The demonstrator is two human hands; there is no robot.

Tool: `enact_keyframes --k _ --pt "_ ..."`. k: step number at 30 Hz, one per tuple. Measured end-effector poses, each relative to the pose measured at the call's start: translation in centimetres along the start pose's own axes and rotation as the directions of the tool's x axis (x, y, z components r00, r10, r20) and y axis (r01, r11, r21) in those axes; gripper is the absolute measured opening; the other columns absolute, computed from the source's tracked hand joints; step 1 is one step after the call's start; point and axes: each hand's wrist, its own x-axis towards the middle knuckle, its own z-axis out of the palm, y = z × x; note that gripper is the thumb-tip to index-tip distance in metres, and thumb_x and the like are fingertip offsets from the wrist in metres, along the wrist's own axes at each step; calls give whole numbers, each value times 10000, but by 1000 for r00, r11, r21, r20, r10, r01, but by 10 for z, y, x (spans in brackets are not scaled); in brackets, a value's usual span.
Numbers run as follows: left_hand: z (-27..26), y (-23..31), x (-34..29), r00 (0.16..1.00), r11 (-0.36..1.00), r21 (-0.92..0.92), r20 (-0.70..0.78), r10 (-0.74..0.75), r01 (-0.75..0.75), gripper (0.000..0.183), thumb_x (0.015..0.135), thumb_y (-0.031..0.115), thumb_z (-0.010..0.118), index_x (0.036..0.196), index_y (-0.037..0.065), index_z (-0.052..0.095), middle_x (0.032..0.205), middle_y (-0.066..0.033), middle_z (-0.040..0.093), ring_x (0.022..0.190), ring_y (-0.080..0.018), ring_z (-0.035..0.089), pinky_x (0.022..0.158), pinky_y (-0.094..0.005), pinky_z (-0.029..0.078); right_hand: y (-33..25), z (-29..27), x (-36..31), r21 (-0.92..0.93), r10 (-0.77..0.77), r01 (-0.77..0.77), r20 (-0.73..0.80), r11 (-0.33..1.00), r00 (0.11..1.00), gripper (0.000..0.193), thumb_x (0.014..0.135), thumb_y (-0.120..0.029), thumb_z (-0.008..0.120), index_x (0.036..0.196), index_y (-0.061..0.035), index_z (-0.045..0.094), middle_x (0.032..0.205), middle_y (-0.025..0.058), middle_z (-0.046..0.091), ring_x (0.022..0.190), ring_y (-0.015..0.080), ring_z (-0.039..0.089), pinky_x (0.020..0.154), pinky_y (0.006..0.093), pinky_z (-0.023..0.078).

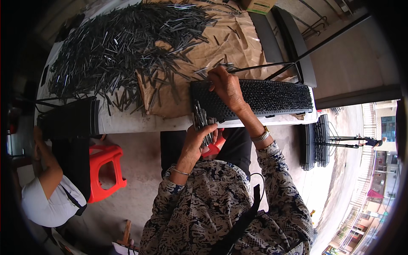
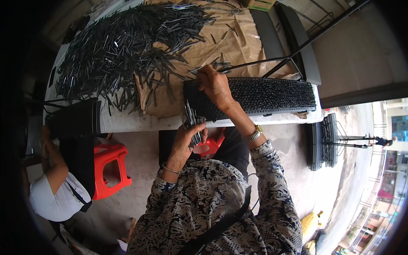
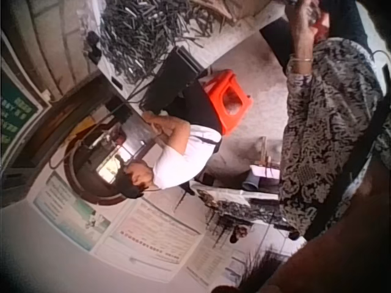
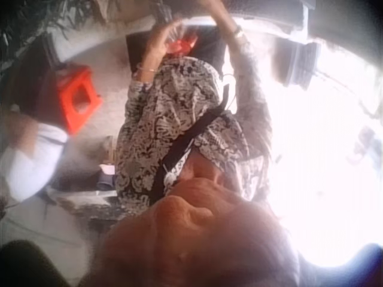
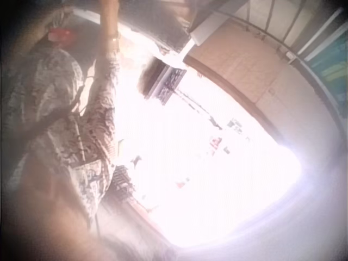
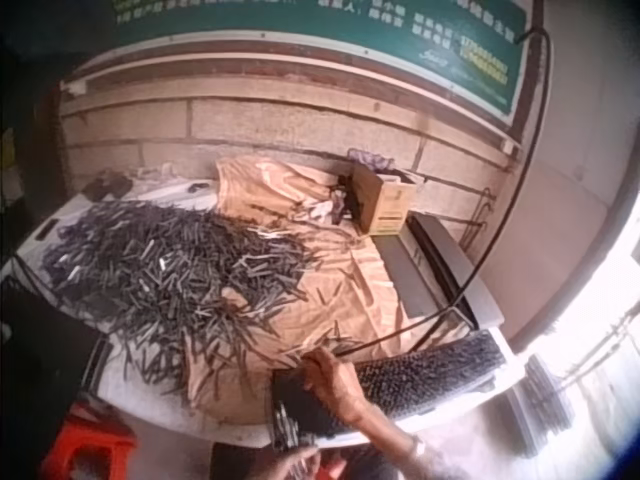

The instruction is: The person sorts small metal parts by hand, inserting them into a plastic grid tray.

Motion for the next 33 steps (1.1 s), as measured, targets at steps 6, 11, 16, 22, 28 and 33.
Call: enact_keyframes --k 6,11,16,22,28,33 --pt "8 0 -4 999 999 -21 35 -36 37 183 797 145 672 884 8 586 630 -62 577 540 -147 546 547 -262 431 25 6 9 -297 -302 308 66 904 951 109 862 -9 528 965 5 564 712 107 582 560 205 613 549 308 491" --pt "6 1 -5 997 997 -51 42 -57 59 154 789 111 672 852 1 583 600 -59 564 522 -146 537 552 -266 427 31 4 16 -323 -319 348 142 880 937 188 789 31 537 974 8 564 764 110 561 596 227 610 575 329 496" --pt "6 1 -4 997 997 -60 60 -49 52 153 788 104 673 859 0 586 597 -55 560 516 -142 529 548 -263 420 31 1 17 -335 -329 419 293 844 898 262 751 24 552 1010 -13 571 852 92 582 677 253 634 610 348 512" --pt "7 5 -4 996 998 -46 72 -47 50 160 790 123 669 844 -9 597 595 -44 561 512 -129 526 555 -257 422 24 -4 13 -387 -407 478 254 788 877 227 799 -82 615 1024 -83 642 925 101 617 854 285 633 677 363 520" --pt "3 4 -2 994 999 -23 102 -45 47 211 791 167 674 847 -31 628 606 -38 568 519 -123 533 570 -249 431 22 -5 3 -449 -348 417 230 791 909 226 838 -151 631 1061 -133 666 915 102 607 829 297 617 701 366 512" --pt "-1 0 1 991 999 2 131 -34 34 191 815 161 655 909 12 580 650 -72 583 538 -157 560 499 -269 458 10 -20 -11 -229 -184 212 138 950 973 247 890 -235 623 1073 -72 656 889 76 624 806 193 621 685 330 498"
